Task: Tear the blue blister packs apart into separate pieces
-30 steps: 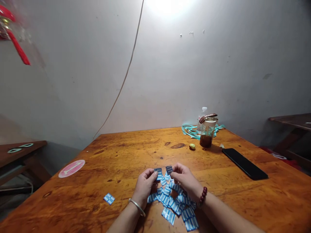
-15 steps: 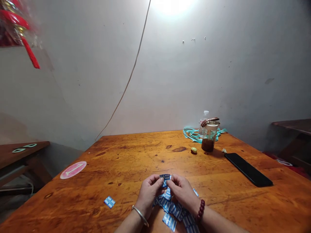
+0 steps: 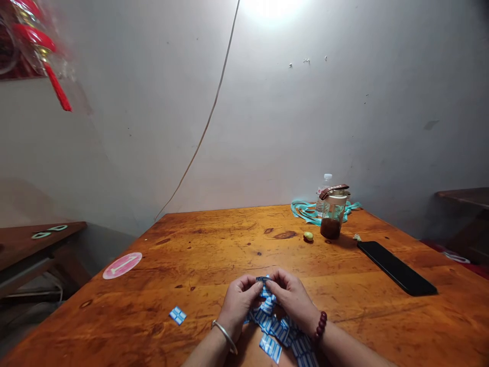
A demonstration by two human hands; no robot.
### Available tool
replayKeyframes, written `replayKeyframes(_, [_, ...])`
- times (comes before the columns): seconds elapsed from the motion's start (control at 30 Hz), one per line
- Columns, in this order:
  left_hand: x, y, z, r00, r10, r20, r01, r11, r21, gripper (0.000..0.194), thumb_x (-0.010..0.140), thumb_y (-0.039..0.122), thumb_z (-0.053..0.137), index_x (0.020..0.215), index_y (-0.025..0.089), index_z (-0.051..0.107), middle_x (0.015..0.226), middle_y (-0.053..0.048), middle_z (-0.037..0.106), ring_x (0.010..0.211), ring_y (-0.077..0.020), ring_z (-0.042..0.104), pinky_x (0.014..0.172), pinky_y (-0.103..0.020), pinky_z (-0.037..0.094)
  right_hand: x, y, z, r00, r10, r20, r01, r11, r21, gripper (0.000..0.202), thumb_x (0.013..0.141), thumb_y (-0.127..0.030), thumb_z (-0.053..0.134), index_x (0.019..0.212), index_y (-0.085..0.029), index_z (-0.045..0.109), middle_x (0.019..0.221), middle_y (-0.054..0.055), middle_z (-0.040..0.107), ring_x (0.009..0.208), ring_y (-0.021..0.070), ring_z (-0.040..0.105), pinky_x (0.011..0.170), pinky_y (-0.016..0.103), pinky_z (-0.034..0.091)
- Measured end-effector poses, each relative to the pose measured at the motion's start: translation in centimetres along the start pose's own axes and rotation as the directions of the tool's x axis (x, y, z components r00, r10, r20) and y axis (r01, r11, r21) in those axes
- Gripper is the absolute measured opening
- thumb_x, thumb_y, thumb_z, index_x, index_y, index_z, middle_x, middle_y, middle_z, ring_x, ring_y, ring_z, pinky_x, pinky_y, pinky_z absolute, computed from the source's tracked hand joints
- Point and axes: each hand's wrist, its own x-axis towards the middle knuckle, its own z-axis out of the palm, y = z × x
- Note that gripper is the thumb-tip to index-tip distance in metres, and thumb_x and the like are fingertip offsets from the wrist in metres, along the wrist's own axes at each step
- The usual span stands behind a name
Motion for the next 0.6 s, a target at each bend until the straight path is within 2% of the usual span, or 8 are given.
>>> replayKeyframes(0.17, [-0.06,0.01,-0.18,0.997,-0.05,0.056,0.052,0.998,-0.039,0.026,0.061,0.035,0.066,0.072,0.013,0.061,0.063,-0.001,0.062,0.054,-0.0104,0.056,0.047,-0.018,0.04,0.28,0.25,-0.06,1.0,0.01,-0.02,-0.009,0.999,0.053,0.02,0.073,-0.033,0.05,0.063,-0.016,0.048,0.055,-0.004,0.044,0.049,0.0073,0.04,0.045,0.018,0.032])
replayKeyframes(0.3, [-0.1,0.13,-0.27,0.997,-0.057,0.056,0.06,0.997,-0.047,0.025,0.06,0.035,0.067,0.07,0.013,0.062,0.062,-0.001,0.062,0.051,-0.0094,0.055,0.048,-0.018,0.04,0.35,0.36,-0.14,1.0,0.018,-0.021,-0.017,0.999,0.044,0.019,0.073,-0.033,0.05,0.064,-0.016,0.048,0.055,-0.005,0.043,0.048,0.0071,0.038,0.044,0.017,0.031])
replayKeyframes(0.6, [0.01,-0.16,-0.36,0.994,-0.028,0.105,0.031,0.999,-0.025,0.027,0.06,0.038,0.067,0.071,0.013,0.063,0.063,-0.001,0.061,0.054,-0.0104,0.056,0.048,-0.018,0.039,0.08,0.32,-0.04,0.999,-0.014,-0.034,0.014,1.0,0.009,0.02,0.073,-0.035,0.049,0.064,-0.017,0.049,0.054,-0.004,0.045,0.049,0.0081,0.041,0.045,0.018,0.032])
